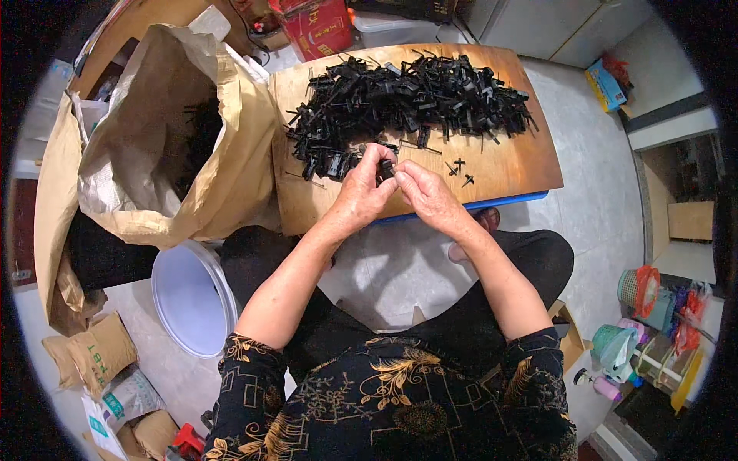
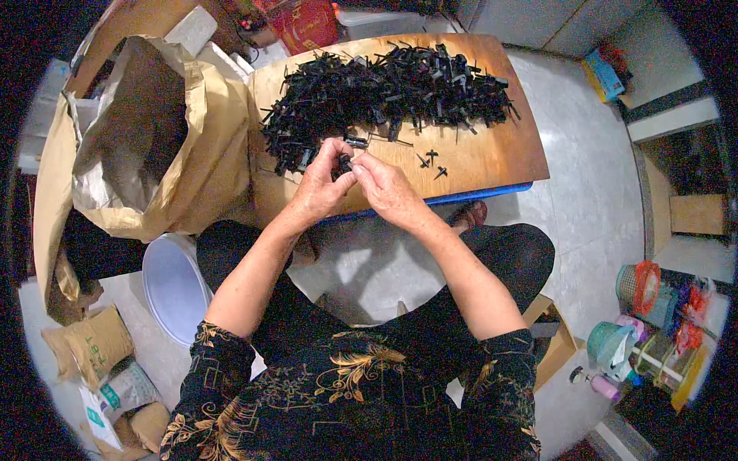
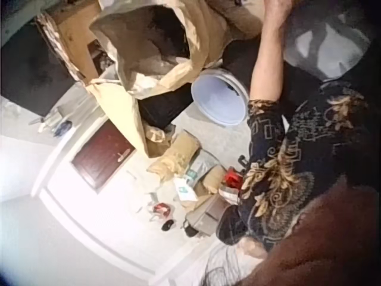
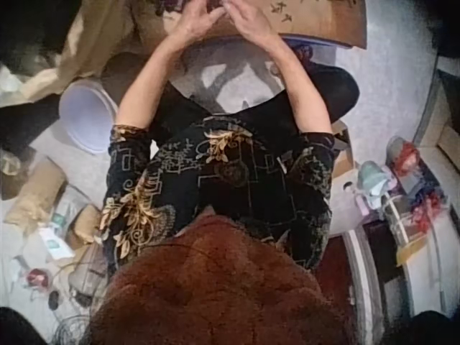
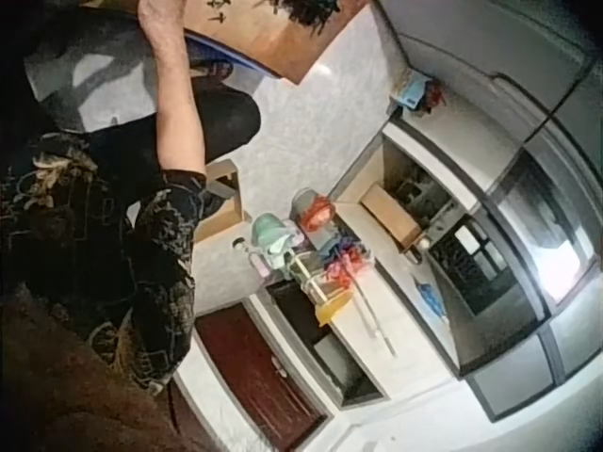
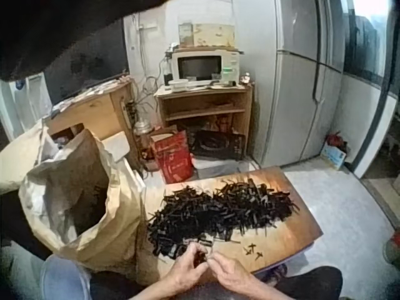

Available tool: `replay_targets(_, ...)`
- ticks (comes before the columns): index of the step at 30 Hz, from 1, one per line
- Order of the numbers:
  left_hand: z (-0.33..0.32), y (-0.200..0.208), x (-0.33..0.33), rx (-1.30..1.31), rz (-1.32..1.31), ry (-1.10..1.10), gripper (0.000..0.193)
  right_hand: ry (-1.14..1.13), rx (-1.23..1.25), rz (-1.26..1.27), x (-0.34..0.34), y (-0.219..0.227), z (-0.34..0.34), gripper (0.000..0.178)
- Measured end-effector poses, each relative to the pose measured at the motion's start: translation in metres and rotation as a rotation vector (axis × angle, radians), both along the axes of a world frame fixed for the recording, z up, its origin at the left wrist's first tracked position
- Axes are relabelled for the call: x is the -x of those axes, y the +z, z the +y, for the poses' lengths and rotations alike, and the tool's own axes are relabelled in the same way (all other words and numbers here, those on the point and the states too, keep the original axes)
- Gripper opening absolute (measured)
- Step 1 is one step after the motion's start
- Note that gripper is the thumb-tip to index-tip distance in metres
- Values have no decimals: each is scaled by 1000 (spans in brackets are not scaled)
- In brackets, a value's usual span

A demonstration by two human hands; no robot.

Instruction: Inspecting and sorting small black plastic components at a work table.

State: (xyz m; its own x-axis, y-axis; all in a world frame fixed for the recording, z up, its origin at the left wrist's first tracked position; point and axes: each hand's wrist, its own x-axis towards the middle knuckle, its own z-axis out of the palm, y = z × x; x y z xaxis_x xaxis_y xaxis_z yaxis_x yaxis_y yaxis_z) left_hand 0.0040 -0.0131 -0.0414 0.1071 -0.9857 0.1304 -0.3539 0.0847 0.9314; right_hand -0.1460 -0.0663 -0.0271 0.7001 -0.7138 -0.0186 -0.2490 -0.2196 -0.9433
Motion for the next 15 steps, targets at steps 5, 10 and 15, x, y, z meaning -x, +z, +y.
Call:
replay_targets(5,0,10,7,-16,-120,85,28,-64,38,-43,-5,-11,2,20)
replay_targets(10,-1,8,10,-5,-229,150,30,-143,60,-87,-13,-22,3,19)
replay_targets(15,-12,11,9,147,-175,182,29,-108,-154,-189,-12,-20,-7,21)
